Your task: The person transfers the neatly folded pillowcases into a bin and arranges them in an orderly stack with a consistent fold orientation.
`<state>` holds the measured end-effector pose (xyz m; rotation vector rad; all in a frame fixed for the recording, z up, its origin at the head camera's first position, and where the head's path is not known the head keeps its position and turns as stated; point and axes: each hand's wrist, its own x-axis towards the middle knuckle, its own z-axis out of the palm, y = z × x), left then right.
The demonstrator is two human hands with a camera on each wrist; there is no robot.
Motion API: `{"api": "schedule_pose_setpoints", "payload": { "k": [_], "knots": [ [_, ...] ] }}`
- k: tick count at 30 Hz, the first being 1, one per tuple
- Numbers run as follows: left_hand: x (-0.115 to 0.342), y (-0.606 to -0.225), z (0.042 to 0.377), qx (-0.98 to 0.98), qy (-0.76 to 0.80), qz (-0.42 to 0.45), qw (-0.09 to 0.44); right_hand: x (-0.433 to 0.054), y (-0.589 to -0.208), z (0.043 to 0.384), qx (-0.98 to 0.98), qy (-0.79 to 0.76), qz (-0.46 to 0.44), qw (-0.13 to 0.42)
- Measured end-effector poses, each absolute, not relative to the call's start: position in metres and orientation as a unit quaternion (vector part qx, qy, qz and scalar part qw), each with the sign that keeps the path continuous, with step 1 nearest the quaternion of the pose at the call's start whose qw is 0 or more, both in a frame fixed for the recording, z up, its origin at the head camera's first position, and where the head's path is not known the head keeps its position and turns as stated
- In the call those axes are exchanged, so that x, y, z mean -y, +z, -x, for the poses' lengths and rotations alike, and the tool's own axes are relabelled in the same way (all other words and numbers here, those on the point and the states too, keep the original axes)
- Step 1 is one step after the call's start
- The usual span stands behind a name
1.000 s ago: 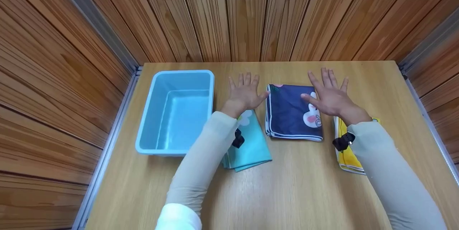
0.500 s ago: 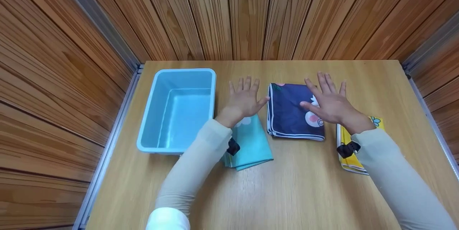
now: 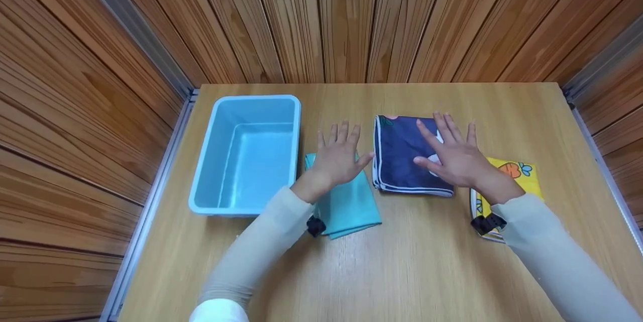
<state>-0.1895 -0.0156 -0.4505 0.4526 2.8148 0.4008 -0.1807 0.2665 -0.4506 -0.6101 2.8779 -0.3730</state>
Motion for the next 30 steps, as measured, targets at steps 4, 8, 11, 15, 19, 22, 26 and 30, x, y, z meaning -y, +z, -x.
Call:
{"api": "schedule_pose_setpoints", "payload": {
  "k": [4, 8, 11, 15, 19, 22, 26, 30],
  "knots": [
    [0.02, -0.456, 0.178, -0.968, 0.14, -0.158, 0.136, -0.264, -0.454, 0.175, -0.966, -0.126, 0.208, 0.088],
    [0.024, -0.462, 0.167, -0.968, 0.145, -0.155, 0.135, -0.261, -0.459, 0.168, -0.965, -0.121, 0.209, 0.1],
    [0.027, -0.467, 0.159, -0.969, 0.144, -0.157, 0.124, -0.258, -0.462, 0.163, -0.964, -0.118, 0.213, 0.103],
    [0.029, -0.472, 0.149, -0.97, 0.146, -0.165, 0.099, -0.252, -0.465, 0.157, -0.962, -0.128, 0.217, 0.107],
    [0.032, -0.476, 0.138, -0.971, 0.152, -0.163, 0.09, -0.246, -0.467, 0.152, -0.959, -0.139, 0.222, 0.108],
    [0.036, -0.479, 0.132, -0.972, 0.147, -0.159, 0.088, -0.242, -0.469, 0.148, -0.958, -0.139, 0.226, 0.106],
    [0.041, -0.484, 0.125, -0.975, 0.137, -0.153, 0.082, -0.236, -0.47, 0.144, -0.957, -0.141, 0.229, 0.104],
    [0.044, -0.487, 0.119, -0.976, 0.137, -0.152, 0.076, -0.229, -0.473, 0.14, -0.957, -0.136, 0.236, 0.096]
  ]
}}
